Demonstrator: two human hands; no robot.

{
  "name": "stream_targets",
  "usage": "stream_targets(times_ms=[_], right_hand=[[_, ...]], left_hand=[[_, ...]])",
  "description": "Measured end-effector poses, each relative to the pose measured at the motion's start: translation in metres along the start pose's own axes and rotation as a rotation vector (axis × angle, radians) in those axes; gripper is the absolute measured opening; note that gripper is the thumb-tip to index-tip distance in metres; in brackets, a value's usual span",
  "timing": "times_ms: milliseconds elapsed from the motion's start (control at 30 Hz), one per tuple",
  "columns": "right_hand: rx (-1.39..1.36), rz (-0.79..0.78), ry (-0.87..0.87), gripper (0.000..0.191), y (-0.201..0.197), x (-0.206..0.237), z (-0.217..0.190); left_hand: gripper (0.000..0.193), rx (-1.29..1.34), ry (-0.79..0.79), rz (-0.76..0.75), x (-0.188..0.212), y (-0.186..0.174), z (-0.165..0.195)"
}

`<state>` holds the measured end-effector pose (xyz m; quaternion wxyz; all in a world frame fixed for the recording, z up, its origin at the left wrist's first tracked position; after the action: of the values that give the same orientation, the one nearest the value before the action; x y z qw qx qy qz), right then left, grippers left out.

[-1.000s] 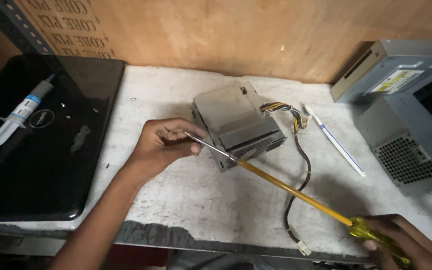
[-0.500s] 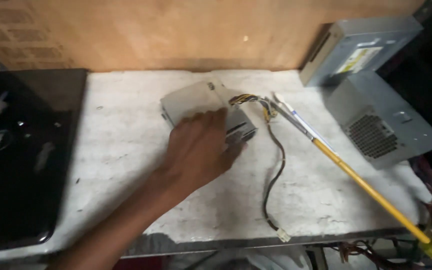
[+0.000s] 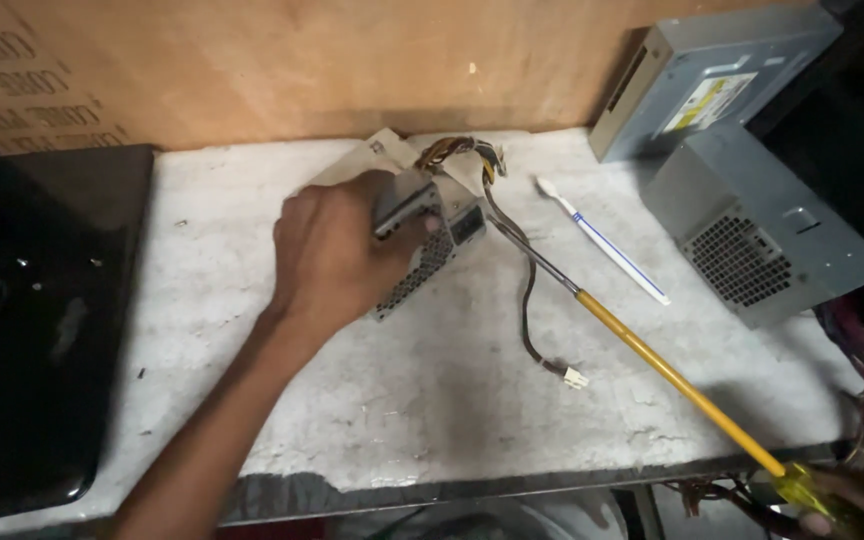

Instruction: The person disassembles a computer power supply unit on a workbench. They first pry open the metal casing by hand, then use a long screwdriver to unscrew and work on the unit, repositioning it and handling its attached cables as they open it up.

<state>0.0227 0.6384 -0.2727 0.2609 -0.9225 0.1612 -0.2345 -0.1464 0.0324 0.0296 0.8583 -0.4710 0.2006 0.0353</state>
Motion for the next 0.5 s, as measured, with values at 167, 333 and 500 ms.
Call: stream_targets(times_ms=[167,333,500], right_hand=[[-0.002,0.023,-0.011,0.033,0.010,0.005,-0.002],[-0.005,0.073,-0.043,0.033,0.009,0.010,-0.013],[0.087,0.238,-0.188,0.032,0.012,0.018,-0.031]], left_hand=[[0.031,0.050,-0.012,0.012,0.004,-0.003,-0.003],[0.028,0.076,-0.016,0.010,0.004,-0.003,0.000],[0.028,0.074,-0.038,-0.019,0.005,0.001,-0.001]])
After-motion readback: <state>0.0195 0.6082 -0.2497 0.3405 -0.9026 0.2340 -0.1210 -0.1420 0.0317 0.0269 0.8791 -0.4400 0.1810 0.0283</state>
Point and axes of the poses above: each hand's wrist, its own x-axis away from the middle knuckle, its own y-axis out of the palm, z = x × y, the point moved 8 cm from there along -x, towards the middle knuckle, and after that the axes turned 6 degrees about -z, right-handed, at the moved point
